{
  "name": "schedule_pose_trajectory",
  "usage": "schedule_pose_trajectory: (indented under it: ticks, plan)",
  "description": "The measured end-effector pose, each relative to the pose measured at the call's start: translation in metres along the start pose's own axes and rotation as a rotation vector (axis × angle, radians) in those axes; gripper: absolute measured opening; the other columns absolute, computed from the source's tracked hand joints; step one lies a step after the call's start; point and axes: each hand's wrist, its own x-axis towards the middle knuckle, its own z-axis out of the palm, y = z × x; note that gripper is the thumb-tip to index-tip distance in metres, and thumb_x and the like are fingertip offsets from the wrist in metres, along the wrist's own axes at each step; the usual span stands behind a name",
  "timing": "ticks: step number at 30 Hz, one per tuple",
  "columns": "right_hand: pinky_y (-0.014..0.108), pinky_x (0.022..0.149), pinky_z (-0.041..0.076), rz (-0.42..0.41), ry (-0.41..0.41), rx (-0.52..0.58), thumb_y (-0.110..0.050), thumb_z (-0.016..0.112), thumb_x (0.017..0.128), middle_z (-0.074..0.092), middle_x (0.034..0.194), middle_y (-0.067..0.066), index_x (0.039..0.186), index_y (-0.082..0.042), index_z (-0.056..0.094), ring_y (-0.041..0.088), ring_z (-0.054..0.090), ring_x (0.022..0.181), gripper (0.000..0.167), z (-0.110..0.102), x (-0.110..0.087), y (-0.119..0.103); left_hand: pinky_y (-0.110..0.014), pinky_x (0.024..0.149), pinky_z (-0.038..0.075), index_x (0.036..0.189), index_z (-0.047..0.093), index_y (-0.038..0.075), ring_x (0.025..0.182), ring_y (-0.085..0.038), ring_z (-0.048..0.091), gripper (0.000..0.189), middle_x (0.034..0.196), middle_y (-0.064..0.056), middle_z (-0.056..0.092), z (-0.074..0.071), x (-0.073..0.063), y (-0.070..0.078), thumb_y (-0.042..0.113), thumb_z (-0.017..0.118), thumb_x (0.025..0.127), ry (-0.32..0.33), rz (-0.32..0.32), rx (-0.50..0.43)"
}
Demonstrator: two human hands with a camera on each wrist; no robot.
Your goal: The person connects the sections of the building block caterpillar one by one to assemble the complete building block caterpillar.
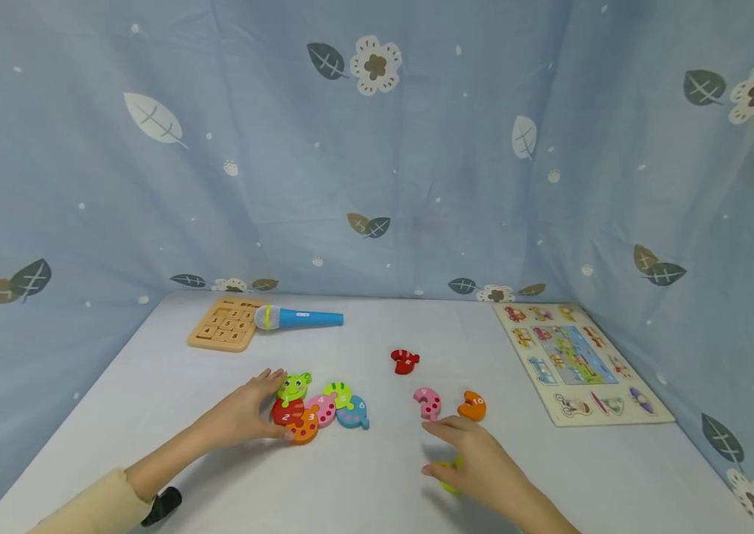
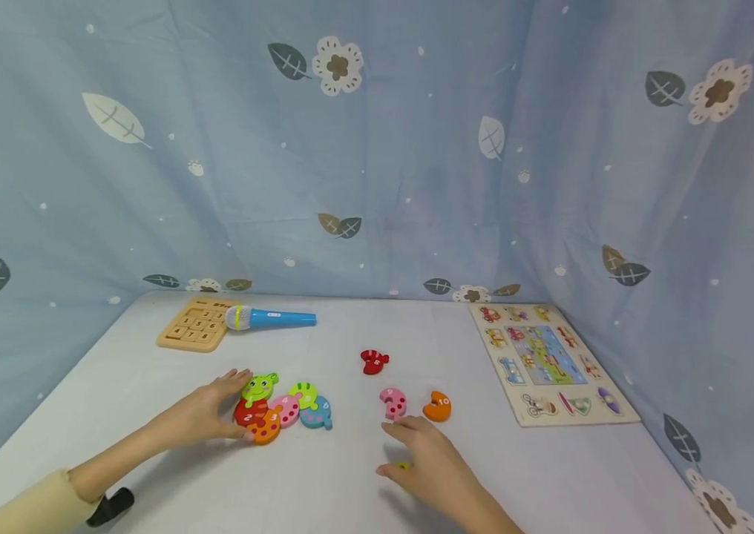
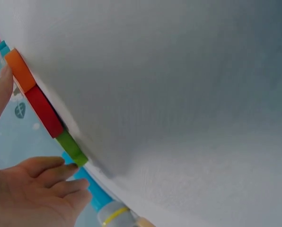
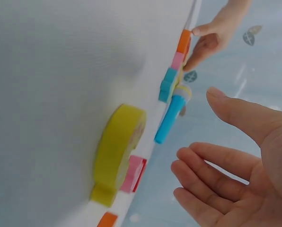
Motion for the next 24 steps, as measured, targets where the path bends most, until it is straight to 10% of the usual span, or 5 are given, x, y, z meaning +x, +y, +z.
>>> schedule_pose_trajectory:
  ticks: [24]
  plan:
    - [0.048, 0.086, 0.053, 0.275, -0.125, 0.013, -0.036, 0.087, 0.067, 0.065, 0.106, 0.002, 0.107, -0.006, 0.072, 0.024, 0.06, 0.096, 0.053, 0.003, -0.034, 0.028, -0.061, 0.106, 0.031, 0.142, 0.042, -0.005, 0.135, -0.048, 0.032, 0.107, 0.147, -0.026, 0.037, -0.002, -0.001, 0.001, 0.051, 0.086, 0.062, -0.009, 0.009, -0.025]
